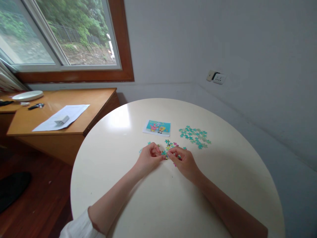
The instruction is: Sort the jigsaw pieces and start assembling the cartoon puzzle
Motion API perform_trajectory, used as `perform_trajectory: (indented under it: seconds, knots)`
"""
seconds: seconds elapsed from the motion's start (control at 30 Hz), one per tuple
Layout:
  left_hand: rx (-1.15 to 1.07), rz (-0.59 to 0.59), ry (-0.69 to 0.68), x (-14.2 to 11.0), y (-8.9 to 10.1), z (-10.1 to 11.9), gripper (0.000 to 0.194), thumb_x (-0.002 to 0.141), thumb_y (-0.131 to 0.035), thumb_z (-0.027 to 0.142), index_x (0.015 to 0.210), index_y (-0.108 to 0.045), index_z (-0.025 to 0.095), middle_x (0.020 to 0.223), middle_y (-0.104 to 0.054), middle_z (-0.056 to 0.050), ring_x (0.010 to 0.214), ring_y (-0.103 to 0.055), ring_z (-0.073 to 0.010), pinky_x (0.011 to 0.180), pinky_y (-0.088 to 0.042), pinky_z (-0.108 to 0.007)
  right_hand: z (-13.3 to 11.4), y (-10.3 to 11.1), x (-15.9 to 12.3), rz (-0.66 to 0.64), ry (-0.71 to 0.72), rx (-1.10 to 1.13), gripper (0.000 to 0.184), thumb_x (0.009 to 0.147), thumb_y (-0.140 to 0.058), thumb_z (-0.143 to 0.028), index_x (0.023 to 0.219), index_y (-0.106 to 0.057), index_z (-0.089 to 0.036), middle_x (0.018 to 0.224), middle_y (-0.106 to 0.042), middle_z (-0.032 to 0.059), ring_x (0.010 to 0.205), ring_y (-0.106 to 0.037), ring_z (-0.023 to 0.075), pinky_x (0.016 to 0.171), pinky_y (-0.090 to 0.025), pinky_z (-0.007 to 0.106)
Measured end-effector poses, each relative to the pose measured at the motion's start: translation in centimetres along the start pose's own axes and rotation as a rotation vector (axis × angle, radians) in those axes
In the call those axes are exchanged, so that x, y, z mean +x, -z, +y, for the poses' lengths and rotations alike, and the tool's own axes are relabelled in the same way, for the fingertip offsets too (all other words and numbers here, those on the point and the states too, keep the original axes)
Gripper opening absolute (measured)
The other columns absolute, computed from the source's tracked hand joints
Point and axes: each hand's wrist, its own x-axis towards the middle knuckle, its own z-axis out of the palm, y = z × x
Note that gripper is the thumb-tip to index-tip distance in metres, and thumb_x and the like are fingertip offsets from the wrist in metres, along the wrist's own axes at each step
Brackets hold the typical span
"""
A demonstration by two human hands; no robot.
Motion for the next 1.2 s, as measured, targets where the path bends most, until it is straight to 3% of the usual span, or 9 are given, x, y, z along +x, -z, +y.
perform_trajectory:
  seconds: [0.2,0.37,0.57,0.77,0.87,1.2]
  knots:
    - [0.038,-0.002,-0.009,0.0,-0.1,0.0,0.036,0.053,-0.076,0.026,0.062,-0.043,0.017,0.052,-0.053,0.006,0.051,-0.051,-0.0085,0.053,-0.036,-0.021,0.1,0.0,0.1,-0.015,0.066,-0.009,0.019,0.078,-0.053,-0.032,0.064,-0.058,-0.021,0.072,-0.062,0.0033,0.072,-0.058,0.017,0.061,-0.044,0.028]
    - [0.034,0.083,-0.06,-0.4,0.1,1.4,0.024,0.059,-0.069,0.024,0.063,-0.047,0.016,0.071,-0.06,0.0,0.061,-0.053,-0.0095,0.059,-0.04,-0.022,0.5,0.0,0.2,-0.029,0.13,-0.033,0.02,0.08,-0.053,-0.031,0.063,-0.059,-0.021,0.08,-0.061,0.0052,0.083,-0.057,0.0185,0.079,-0.044,0.034]
    - [-0.011,0.283,-0.138,0.1,1.1,1.3,0.011,0.059,-0.06,0.02,0.061,-0.05,0.016,0.067,-0.058,0.001,0.061,-0.052,-0.0106,0.062,-0.042,-0.023,0.0,-0.1,-0.7,-0.261,0.105,-0.139,0.015,0.078,-0.058,-0.026,0.065,-0.064,-0.021,0.105,-0.058,0.0071,0.102,-0.053,0.0211,0.091,-0.038,0.039]
    - [-0.029,0.283,-0.121,0.2,1.0,0.9,0.008,0.058,-0.058,0.018,0.06,-0.051,0.016,0.066,-0.058,0.001,0.062,-0.051,-0.0103,0.062,-0.042,-0.022,-1.0,-0.4,-1.5,-0.446,0.083,-0.303,0.01,0.074,-0.064,-0.022,0.064,-0.067,-0.024,0.122,-0.053,0.0042,0.119,-0.039,0.0277,0.099,-0.026,0.051]
    - [-0.048,0.273,-0.112,0.2,0.9,0.9,0.007,0.057,-0.057,0.016,0.06,-0.051,0.016,0.067,-0.058,0.001,0.062,-0.051,-0.0096,0.061,-0.041,-0.021,-1.0,-0.5,-1.5,-0.454,0.073,-0.337,0.01,0.072,-0.065,-0.021,0.063,-0.067,-0.023,0.125,-0.052,0.0037,0.123,-0.033,0.0292,0.1,-0.021,0.053]
    - [-0.056,0.273,-0.106,0.2,1.0,0.8,0.006,0.057,-0.056,0.017,0.061,-0.052,0.016,0.067,-0.058,0.001,0.062,-0.051,-0.0095,0.062,-0.041,-0.021,-0.9,-0.6,-1.6,-0.41,0.135,-0.363,0.007,0.07,-0.067,-0.022,0.064,-0.066,-0.023,0.125,-0.051,0.0044,0.12,-0.037,0.0279,0.098,-0.023,0.05]
